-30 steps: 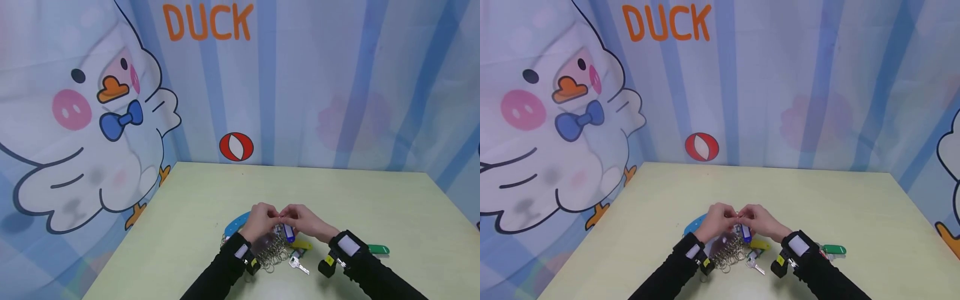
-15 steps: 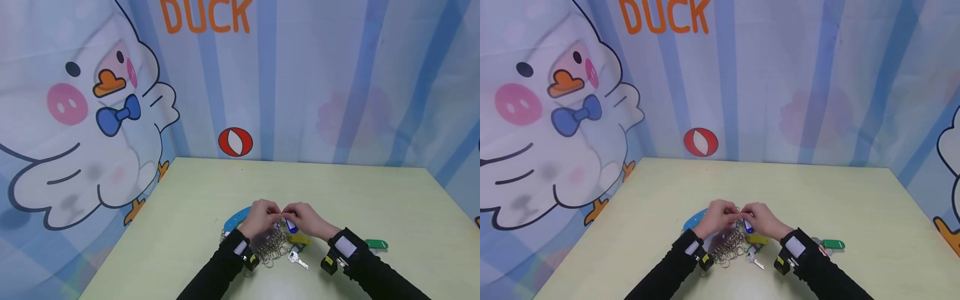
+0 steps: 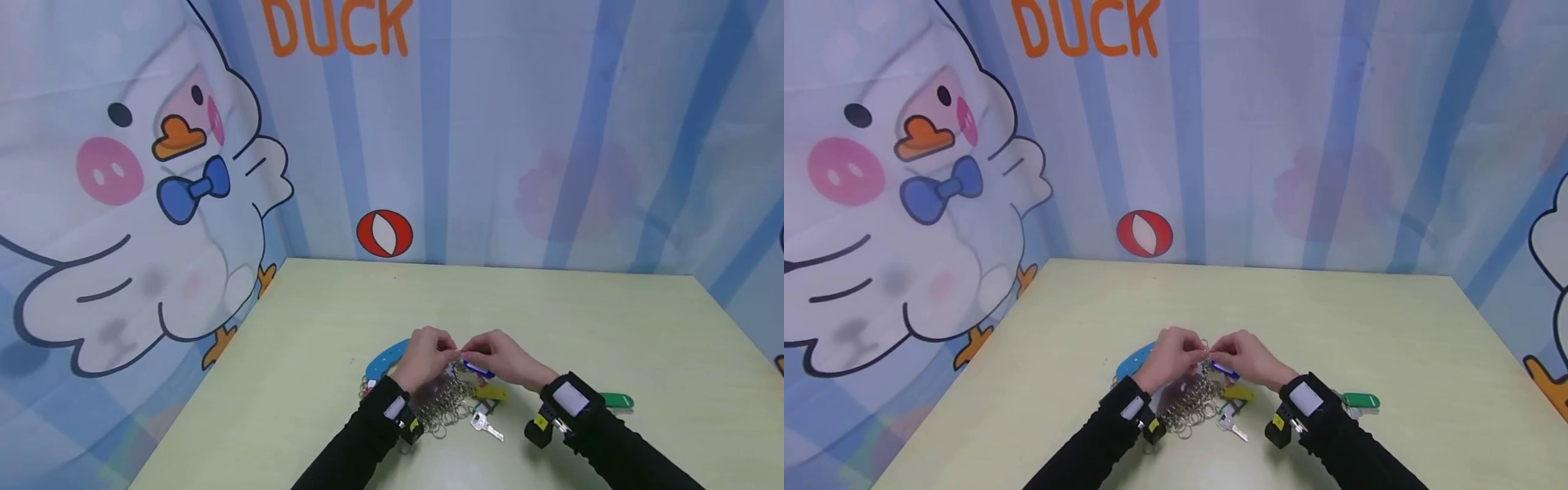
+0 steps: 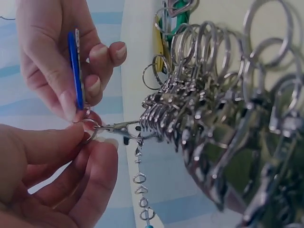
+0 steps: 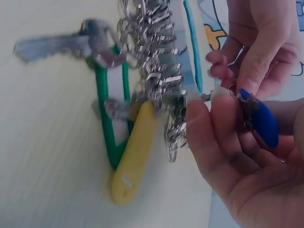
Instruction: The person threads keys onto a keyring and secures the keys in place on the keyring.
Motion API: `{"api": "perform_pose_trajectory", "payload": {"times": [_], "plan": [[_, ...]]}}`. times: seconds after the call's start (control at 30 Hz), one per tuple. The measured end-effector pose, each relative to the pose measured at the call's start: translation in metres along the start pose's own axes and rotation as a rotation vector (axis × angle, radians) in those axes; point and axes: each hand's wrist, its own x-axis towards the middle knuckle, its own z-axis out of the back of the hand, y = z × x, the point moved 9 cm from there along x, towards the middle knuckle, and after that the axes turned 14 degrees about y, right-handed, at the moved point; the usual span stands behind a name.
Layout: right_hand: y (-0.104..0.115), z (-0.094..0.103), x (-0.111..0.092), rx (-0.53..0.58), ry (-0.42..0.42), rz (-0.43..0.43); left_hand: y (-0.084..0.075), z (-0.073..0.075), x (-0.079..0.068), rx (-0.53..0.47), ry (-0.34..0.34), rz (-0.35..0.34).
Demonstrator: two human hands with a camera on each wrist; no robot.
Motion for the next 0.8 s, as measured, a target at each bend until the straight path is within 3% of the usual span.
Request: {"api": "perform_pose_trajectory", "payload": {"times": [0.17,0.43,0.67,0.8], "plan": [[0.005,0.003,0.0,-0.072,-0.046,0.008,0.001,0.0,0.001,0.017,-0.006,-0.009],[-0.004,-0.002,-0.002,0.218,0.09,0.002,0.004,0.003,0.0,0.022,-0.025,0.005],[-0.009,-0.004,0.0,0.225,0.072,-0.036,0.0,0.0,0.0,0.037,-0.002,0.001],[-0.011,-0.005,0.0,0.308,0.067,-0.027,-0.004,-0.004,0.0,0.04,0.026,-0.037]]}}
